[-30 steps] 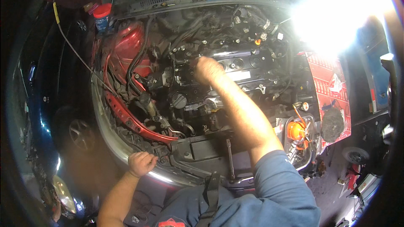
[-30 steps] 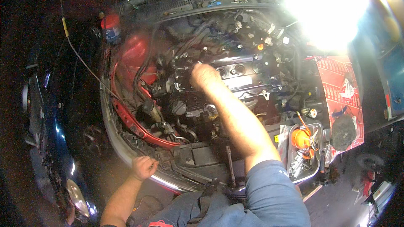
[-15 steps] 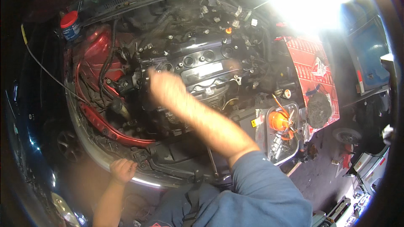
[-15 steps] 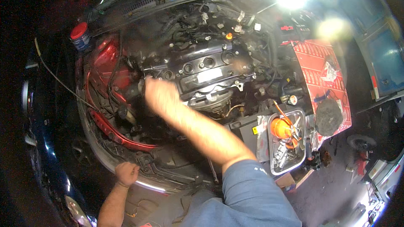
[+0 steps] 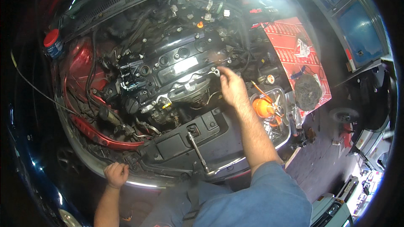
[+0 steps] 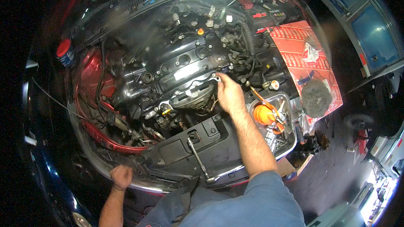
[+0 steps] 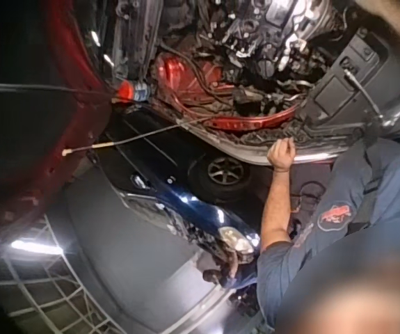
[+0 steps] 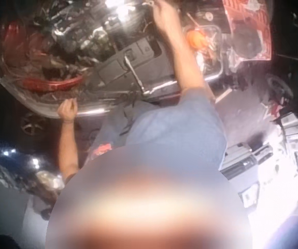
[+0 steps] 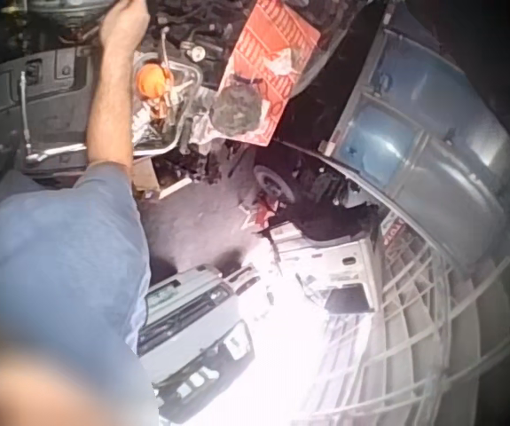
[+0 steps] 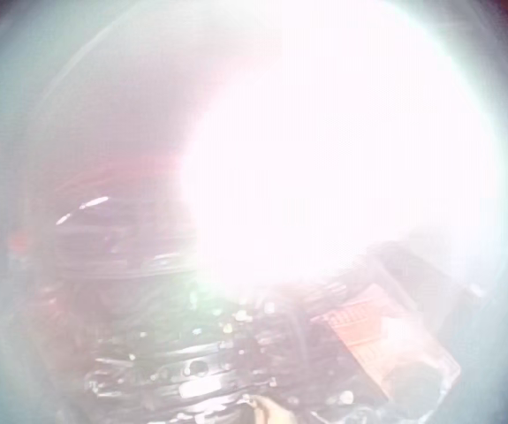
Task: The person works on a car engine with the hood open, using a ratchet to tighten bolts on the engine block. They then retrieve a small part from a box, apply lubricant with an oil can, and install the part into the engine.
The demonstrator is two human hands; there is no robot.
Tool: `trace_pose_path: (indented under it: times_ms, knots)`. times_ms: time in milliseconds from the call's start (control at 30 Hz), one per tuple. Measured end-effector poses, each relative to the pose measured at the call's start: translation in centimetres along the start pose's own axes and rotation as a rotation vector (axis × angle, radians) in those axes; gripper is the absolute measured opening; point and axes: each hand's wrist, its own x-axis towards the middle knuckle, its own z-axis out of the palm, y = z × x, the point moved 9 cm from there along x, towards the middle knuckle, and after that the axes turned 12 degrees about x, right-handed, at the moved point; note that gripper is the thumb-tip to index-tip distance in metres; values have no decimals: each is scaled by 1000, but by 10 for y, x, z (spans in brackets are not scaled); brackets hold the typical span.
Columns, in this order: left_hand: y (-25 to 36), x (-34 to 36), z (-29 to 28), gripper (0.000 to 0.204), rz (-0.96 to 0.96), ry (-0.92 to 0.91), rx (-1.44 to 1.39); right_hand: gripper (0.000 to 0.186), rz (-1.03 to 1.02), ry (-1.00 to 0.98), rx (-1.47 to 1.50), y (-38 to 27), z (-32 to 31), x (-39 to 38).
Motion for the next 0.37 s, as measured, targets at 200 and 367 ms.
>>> trace_pose_path:
  times_ms: [200, 367]
  knots:
    - [0, 0, -1, 12, -16, 2, -2, 41, -217, 89, 135, -58, -30, 48]
    - [4, 0, -8, 12, -18, 27, -12, 48, -491, 70, 685, -174, -85, 28]
